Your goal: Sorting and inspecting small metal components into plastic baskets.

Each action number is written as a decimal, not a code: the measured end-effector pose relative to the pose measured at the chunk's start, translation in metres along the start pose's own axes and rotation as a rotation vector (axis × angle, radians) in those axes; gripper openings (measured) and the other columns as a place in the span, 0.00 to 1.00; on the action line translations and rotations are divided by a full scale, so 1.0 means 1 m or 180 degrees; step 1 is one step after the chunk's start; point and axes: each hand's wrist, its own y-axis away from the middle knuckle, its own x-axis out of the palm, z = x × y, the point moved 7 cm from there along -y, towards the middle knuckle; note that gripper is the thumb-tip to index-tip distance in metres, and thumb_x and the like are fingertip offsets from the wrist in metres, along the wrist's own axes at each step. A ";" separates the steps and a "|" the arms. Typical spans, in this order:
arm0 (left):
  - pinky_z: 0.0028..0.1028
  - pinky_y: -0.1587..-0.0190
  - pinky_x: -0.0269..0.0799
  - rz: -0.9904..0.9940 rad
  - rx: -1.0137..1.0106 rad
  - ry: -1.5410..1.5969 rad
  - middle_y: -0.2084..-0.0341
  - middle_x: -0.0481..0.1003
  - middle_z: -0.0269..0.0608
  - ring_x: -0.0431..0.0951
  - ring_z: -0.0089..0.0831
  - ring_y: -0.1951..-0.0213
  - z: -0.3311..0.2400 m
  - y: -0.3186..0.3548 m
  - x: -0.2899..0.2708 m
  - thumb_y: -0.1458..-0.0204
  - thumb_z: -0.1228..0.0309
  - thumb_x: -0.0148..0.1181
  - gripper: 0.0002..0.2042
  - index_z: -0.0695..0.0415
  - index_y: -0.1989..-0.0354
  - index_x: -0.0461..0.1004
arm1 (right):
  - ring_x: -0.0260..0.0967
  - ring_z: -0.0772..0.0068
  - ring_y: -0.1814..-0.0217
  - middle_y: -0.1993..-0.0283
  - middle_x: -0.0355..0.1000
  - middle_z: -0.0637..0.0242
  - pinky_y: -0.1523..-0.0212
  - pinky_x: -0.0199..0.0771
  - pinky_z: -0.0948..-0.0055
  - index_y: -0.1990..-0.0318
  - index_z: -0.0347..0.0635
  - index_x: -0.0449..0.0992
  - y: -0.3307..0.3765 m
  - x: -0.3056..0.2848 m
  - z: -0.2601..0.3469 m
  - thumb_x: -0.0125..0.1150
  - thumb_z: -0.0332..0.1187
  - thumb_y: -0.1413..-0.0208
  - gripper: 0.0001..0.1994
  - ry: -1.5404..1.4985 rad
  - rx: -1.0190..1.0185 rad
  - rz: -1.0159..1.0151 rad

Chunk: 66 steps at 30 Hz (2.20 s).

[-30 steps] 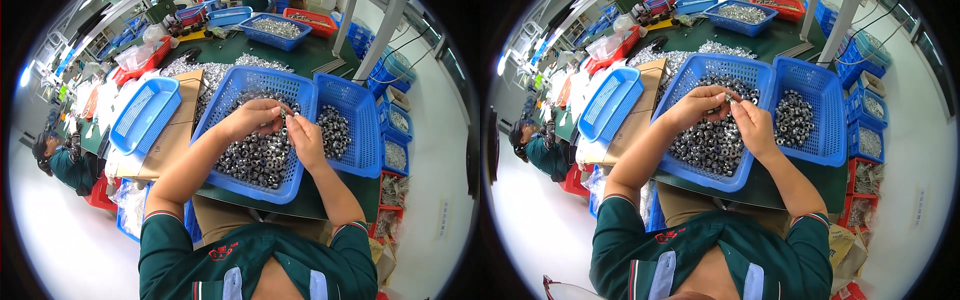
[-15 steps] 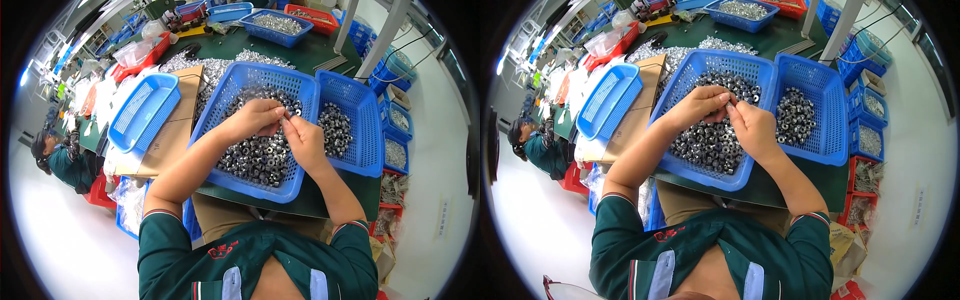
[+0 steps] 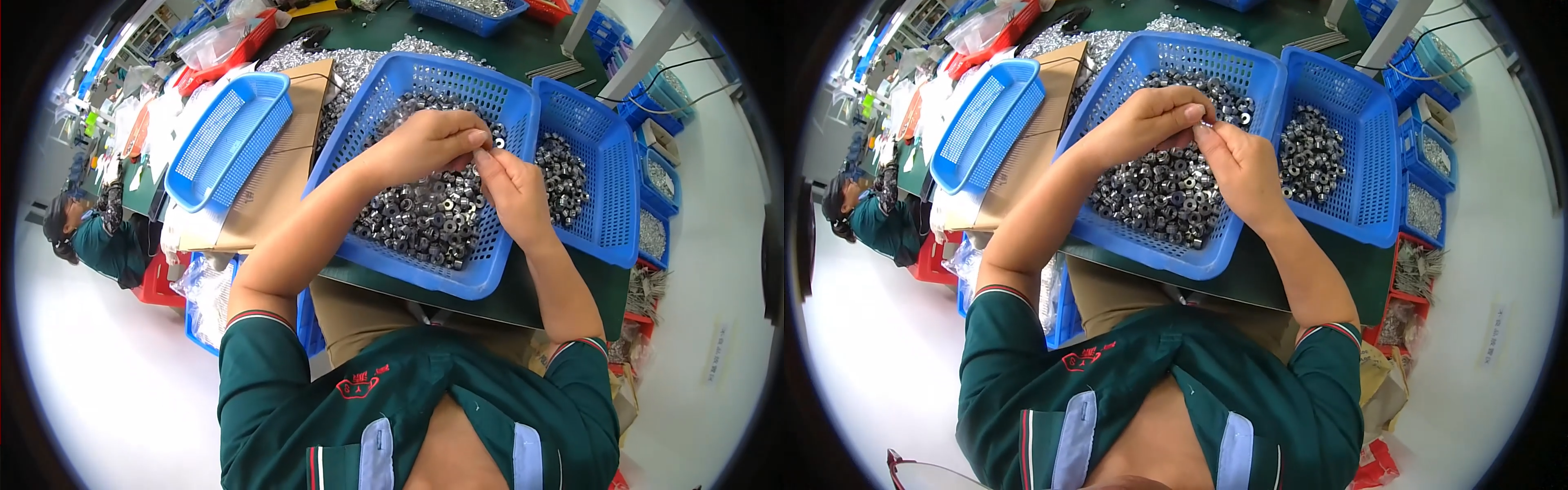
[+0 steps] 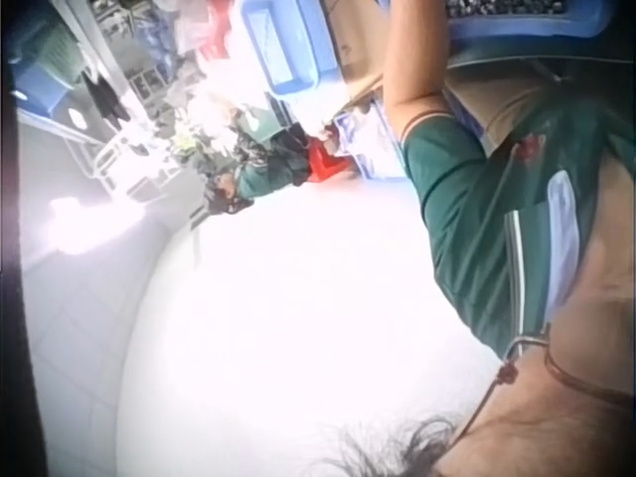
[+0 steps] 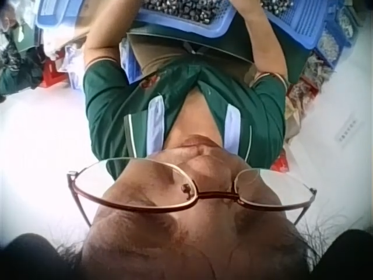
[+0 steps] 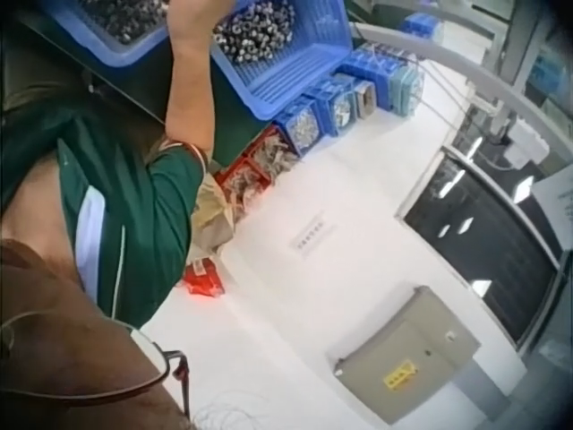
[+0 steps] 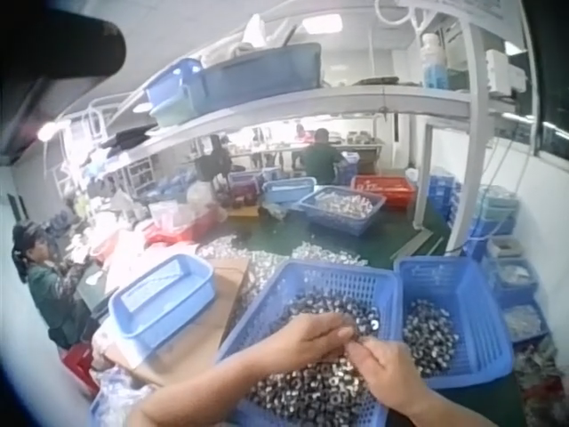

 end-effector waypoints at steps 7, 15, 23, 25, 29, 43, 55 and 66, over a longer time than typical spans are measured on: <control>0.18 0.80 0.55 -0.0117 -0.1149 0.2556 0.73 0.72 0.37 0.63 0.21 0.79 0.049 -0.009 0.000 0.47 0.72 0.51 0.06 0.59 0.64 0.71 | 0.51 0.87 0.80 0.82 0.57 0.76 0.79 0.50 0.84 0.73 0.43 0.67 0.000 -0.010 -0.006 0.47 0.38 0.33 0.15 -0.1727 0.0045 -0.0206; 0.41 0.62 0.73 0.0235 -0.0447 -0.3085 0.69 0.79 0.44 0.80 0.42 0.62 0.062 -0.024 0.038 0.50 0.65 0.59 0.13 0.44 0.55 0.76 | 0.51 0.87 0.80 0.82 0.58 0.76 0.80 0.49 0.84 0.74 0.43 0.66 -0.001 -0.011 -0.007 0.47 0.38 0.34 0.15 -0.1785 -0.0120 -0.0227; 0.40 0.67 0.75 0.0166 -0.0431 -0.3345 0.71 0.79 0.43 0.81 0.43 0.64 0.067 -0.030 0.045 0.51 0.70 0.54 0.06 0.56 0.65 0.73 | 0.52 0.87 0.79 0.81 0.59 0.76 0.78 0.51 0.84 0.73 0.41 0.69 -0.004 -0.007 -0.006 0.49 0.36 0.34 0.14 -0.1729 -0.0132 -0.0112; 0.40 0.67 0.75 0.0140 -0.0235 -0.3359 0.71 0.79 0.43 0.81 0.43 0.64 0.070 -0.030 0.045 0.51 0.70 0.54 0.06 0.56 0.66 0.73 | 0.52 0.87 0.79 0.81 0.59 0.76 0.77 0.51 0.84 0.72 0.41 0.70 -0.005 -0.006 -0.005 0.49 0.36 0.34 0.14 -0.1711 -0.0079 -0.0142; 0.39 0.63 0.75 -0.0202 -0.0539 -0.2776 0.70 0.79 0.46 0.80 0.45 0.64 0.063 -0.031 0.034 0.50 0.66 0.57 0.10 0.56 0.63 0.75 | 0.52 0.87 0.79 0.80 0.59 0.76 0.78 0.51 0.85 0.71 0.41 0.70 -0.004 -0.009 -0.008 0.48 0.36 0.34 0.13 -0.1744 -0.0149 -0.0084; 0.20 0.79 0.52 0.0006 -0.0484 0.1750 0.81 0.64 0.31 0.60 0.19 0.80 0.015 -0.003 0.007 0.39 0.65 0.44 0.13 0.60 0.60 0.72 | 0.53 0.88 0.81 0.82 0.60 0.78 0.80 0.50 0.84 0.74 0.44 0.69 0.000 -0.004 -0.014 0.48 0.41 0.35 0.16 -0.0709 0.0044 -0.0028; 0.18 0.72 0.58 0.0134 -0.0132 0.0718 0.78 0.64 0.27 0.61 0.15 0.74 0.001 0.001 0.004 0.36 0.69 0.45 0.11 0.62 0.54 0.71 | 0.50 0.88 0.81 0.83 0.58 0.79 0.80 0.49 0.82 0.76 0.42 0.68 -0.001 -0.005 -0.008 0.49 0.37 0.35 0.16 -0.0585 -0.0091 -0.0121; 0.19 0.75 0.55 -0.0012 -0.0658 0.1795 0.78 0.65 0.29 0.61 0.15 0.75 0.005 0.003 0.013 0.36 0.65 0.45 0.13 0.62 0.57 0.71 | 0.59 0.84 0.79 0.81 0.68 0.70 0.78 0.59 0.78 0.70 0.35 0.74 0.004 -0.005 0.017 0.51 0.34 0.36 0.13 -0.0172 -0.0425 -0.0351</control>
